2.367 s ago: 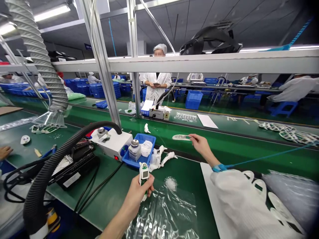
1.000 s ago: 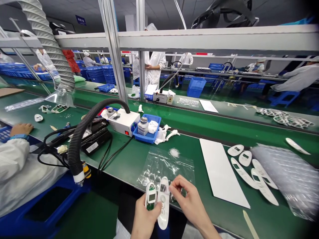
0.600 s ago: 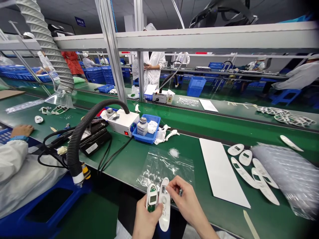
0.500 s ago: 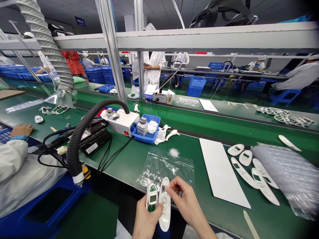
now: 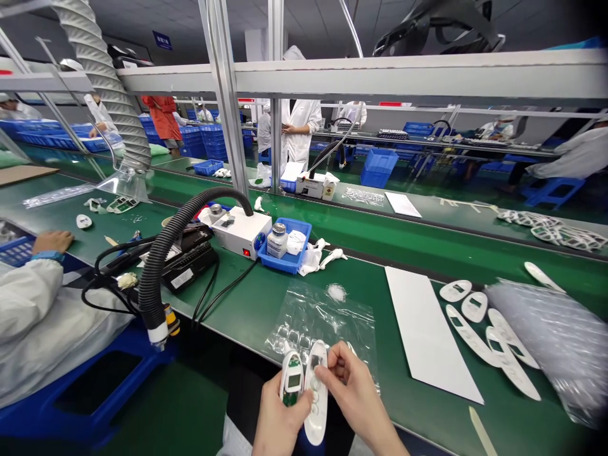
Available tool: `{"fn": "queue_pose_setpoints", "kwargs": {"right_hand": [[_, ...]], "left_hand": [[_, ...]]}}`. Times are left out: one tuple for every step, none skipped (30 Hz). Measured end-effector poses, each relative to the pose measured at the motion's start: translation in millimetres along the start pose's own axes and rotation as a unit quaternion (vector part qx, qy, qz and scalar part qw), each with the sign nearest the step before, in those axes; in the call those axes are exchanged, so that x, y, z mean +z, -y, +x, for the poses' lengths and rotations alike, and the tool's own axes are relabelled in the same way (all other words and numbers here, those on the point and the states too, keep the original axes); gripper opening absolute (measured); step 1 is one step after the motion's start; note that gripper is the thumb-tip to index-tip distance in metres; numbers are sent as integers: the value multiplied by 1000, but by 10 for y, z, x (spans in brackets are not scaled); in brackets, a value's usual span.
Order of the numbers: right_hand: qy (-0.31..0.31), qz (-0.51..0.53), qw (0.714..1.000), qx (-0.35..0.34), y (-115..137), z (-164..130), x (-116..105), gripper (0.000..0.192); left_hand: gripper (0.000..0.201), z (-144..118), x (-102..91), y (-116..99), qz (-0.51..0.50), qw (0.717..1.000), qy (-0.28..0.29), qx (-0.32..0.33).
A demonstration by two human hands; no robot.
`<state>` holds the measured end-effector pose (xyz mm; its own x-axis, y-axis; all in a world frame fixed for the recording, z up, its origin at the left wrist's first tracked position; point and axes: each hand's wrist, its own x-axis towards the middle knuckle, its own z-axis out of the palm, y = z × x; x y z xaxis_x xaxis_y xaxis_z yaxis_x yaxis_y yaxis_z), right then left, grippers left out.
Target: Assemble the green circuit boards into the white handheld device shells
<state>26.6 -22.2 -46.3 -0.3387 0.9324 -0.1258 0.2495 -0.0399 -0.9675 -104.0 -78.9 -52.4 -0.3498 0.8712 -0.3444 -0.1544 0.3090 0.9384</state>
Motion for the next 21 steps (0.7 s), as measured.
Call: {"fn": "queue_pose_setpoints", "kwargs": {"right_hand": [[2, 3, 1000, 3, 4, 0, -1, 24], [5, 6, 1000, 7, 7, -1, -2, 24], [10, 9, 1000, 10, 10, -1, -3, 24], [14, 8, 1000, 10, 14, 0, -4, 24], [17, 5, 1000, 9, 20, 1, -4, 24], [18, -3, 1000, 6, 28, 2, -2, 24], [17, -12, 1000, 1, 37, 3, 5, 24], [13, -19, 1000, -3, 47, 3, 17, 24], [7, -19, 1000, -6, 58, 1, 37, 24], [-2, -7, 1000, -5, 67, -2, 65, 24], [-7, 18, 1000, -1, 73, -8, 102, 24], [-5, 54, 999, 3, 73, -16, 149, 25], [11, 92, 996, 9, 67, -25, 204, 26], [37, 124, 992, 14, 52, -35, 264, 27], [69, 143, 987, 19, 30, -43, 328, 28], [96, 150, 984, 24, 1, -47, 392, 30], [107, 151, 982, 30, -34, -47, 454, 33], [104, 151, 982, 38, -69, -40, 514, 36], [95, 159, 982, 49, -103, -28, 573, 38], [88, 173, 979, 60, -131, -11, 632, 40], [93, 190, 975, 69, -151, 12, 696, 41]], "left_hand": [[16, 5, -12, 17, 2, 1000, 8, -2], [16, 8, -24, 35, 4, 1000, 14, -1], [16, 10, -34, 54, 6, 1000, 18, 4], [16, 10, -43, 70, 7, 1000, 19, 10], [15, 10, -51, 82, 7, 1000, 18, 17], [15, 9, -58, 89, 8, 1000, 14, 24], [14, 8, -65, 90, 10, 999, 13, 30], [13, 8, -73, 86, 13, 999, 10, 35], [13, 7, -83, 77, 15, 999, 6, 38], [13, 5, -94, 65, 15, 999, 0, 38], [14, 1, -106, 54, 11, 999, -5, 36], [16, -8, -120, 45, 5, 999, -9, 33], [18, -22, -135, 40, -3, 1000, -11, 29], [22, -39, -154, 42, -13, 999, -11, 29], [28, -57, -180, 49, -26, 999, -9, 30], [35, -71, -217, 62, -41, 999, -5, 33], [43, -76, -270, 78, -61, 998, -1, 34], [50, -66, -346, 94, -90, 995, 1, 31], [55, -39, -450, 106, -131, 991, -3, 22], [57, 8, -583, 114, -180, 983, -18, 9], [57, 70, -744, 117, -232, 972, -45, -3]]}}
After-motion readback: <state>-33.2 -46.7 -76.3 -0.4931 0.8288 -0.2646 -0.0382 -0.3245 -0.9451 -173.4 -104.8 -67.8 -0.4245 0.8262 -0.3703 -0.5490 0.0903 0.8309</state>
